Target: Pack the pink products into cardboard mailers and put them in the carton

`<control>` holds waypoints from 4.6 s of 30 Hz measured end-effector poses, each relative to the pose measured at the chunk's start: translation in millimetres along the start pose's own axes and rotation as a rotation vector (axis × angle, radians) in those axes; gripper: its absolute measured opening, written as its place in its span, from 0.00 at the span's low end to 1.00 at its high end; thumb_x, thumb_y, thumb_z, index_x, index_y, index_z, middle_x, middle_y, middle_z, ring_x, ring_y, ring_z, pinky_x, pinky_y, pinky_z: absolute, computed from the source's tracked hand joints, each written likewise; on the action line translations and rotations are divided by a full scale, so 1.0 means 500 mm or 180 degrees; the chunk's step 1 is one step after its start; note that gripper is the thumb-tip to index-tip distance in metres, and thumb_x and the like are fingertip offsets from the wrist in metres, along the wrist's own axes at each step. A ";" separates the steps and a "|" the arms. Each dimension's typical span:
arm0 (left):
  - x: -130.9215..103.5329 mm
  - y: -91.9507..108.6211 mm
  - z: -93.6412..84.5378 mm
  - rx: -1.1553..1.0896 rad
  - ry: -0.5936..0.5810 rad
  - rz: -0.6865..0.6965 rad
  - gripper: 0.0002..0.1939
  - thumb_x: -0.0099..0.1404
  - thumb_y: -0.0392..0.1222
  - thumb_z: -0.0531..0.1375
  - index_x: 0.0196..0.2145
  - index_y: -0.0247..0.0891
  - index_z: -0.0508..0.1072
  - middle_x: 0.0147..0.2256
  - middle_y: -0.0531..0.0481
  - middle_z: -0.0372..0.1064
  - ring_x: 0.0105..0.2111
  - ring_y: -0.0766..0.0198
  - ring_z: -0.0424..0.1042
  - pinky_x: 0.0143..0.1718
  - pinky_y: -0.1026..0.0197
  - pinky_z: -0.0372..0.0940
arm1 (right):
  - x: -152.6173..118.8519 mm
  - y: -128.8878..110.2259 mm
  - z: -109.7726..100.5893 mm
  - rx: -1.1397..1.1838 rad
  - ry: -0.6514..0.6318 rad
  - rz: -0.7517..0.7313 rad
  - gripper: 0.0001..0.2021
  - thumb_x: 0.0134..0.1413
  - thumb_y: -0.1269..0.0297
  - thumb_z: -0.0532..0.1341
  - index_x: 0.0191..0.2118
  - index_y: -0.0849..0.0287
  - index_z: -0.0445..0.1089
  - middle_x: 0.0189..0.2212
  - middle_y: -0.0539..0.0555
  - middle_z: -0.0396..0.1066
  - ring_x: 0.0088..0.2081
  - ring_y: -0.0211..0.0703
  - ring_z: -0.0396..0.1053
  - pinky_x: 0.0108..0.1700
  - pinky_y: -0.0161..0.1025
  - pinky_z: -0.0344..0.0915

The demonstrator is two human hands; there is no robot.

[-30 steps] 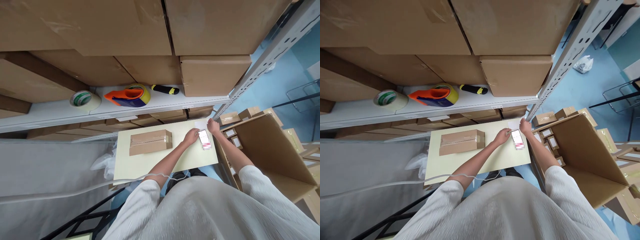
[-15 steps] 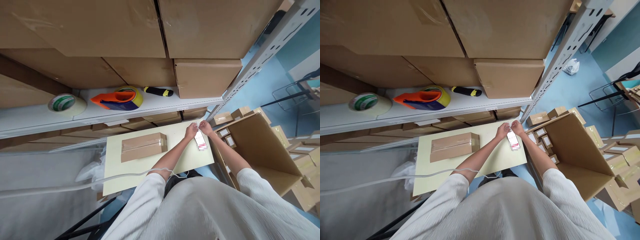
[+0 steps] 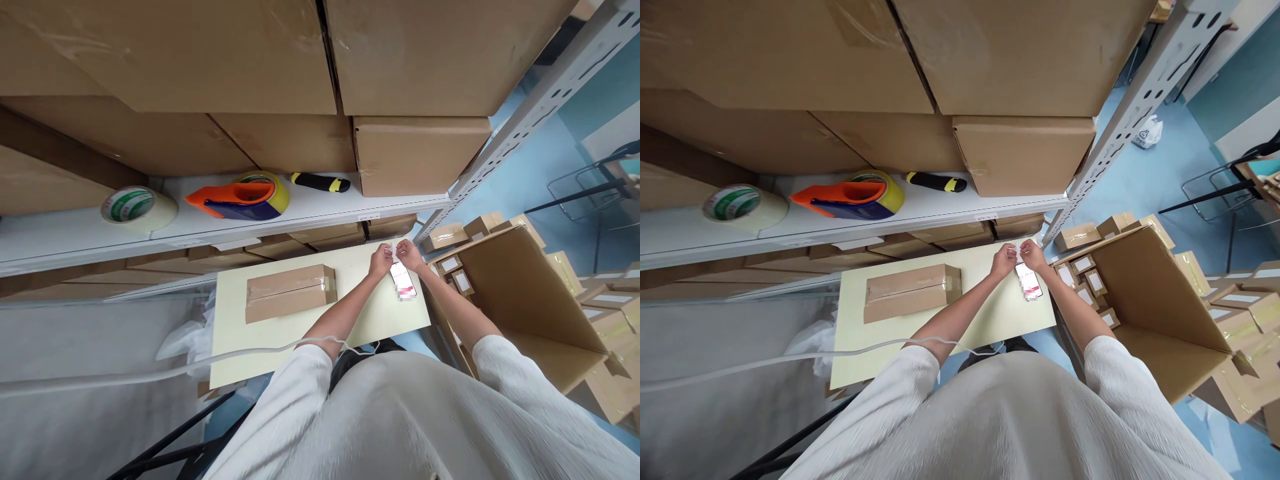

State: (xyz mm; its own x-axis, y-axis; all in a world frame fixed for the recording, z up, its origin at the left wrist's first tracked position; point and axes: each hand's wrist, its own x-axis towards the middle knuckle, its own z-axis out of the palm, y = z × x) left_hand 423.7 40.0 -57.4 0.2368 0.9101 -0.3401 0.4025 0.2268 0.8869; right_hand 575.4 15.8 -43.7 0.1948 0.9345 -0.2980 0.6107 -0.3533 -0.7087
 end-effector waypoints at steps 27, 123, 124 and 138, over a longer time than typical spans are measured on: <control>-0.019 0.017 -0.180 0.0773 0.0719 0.0495 0.15 0.58 0.23 0.57 0.31 0.42 0.75 0.44 0.45 0.72 0.47 0.54 0.75 0.55 0.52 0.70 | -0.008 0.057 -0.071 -0.2044 -0.0367 0.0564 0.21 0.61 0.80 0.57 0.54 0.58 0.77 0.57 0.66 0.76 0.56 0.56 0.76 0.58 0.47 0.67; -0.343 -0.235 -0.753 0.2531 -0.0592 0.1018 0.59 0.58 0.55 0.74 0.78 0.42 0.51 0.80 0.31 0.34 0.80 0.35 0.30 0.77 0.32 0.33 | -0.282 -0.417 0.409 -0.2093 -0.0542 -0.0717 0.61 0.55 0.34 0.69 0.82 0.56 0.37 0.81 0.72 0.26 0.81 0.72 0.28 0.75 0.74 0.37; -0.333 -0.230 -0.752 0.2647 -0.0714 0.1048 0.65 0.54 0.57 0.76 0.79 0.42 0.49 0.80 0.30 0.32 0.80 0.34 0.28 0.77 0.31 0.31 | -0.278 -0.419 0.408 -0.2105 -0.0635 -0.0681 0.64 0.53 0.36 0.72 0.82 0.55 0.35 0.81 0.72 0.25 0.81 0.72 0.27 0.74 0.74 0.37; -0.286 -0.200 -0.714 0.2945 -0.1061 0.1026 0.74 0.38 0.48 0.80 0.77 0.46 0.51 0.76 0.24 0.45 0.77 0.24 0.41 0.72 0.26 0.39 | -0.360 -0.337 0.398 -0.1754 -0.0536 -0.0767 0.56 0.59 0.49 0.67 0.83 0.52 0.34 0.82 0.63 0.31 0.71 0.71 0.59 0.67 0.62 0.62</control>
State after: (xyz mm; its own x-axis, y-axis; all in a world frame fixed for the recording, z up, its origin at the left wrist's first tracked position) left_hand 34.2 11.1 14.1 0.6301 0.7060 -0.3234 0.7654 -0.4943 0.4121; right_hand 284.9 -101.6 2.0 -0.0941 0.9495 -0.2994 0.9374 -0.0168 -0.3480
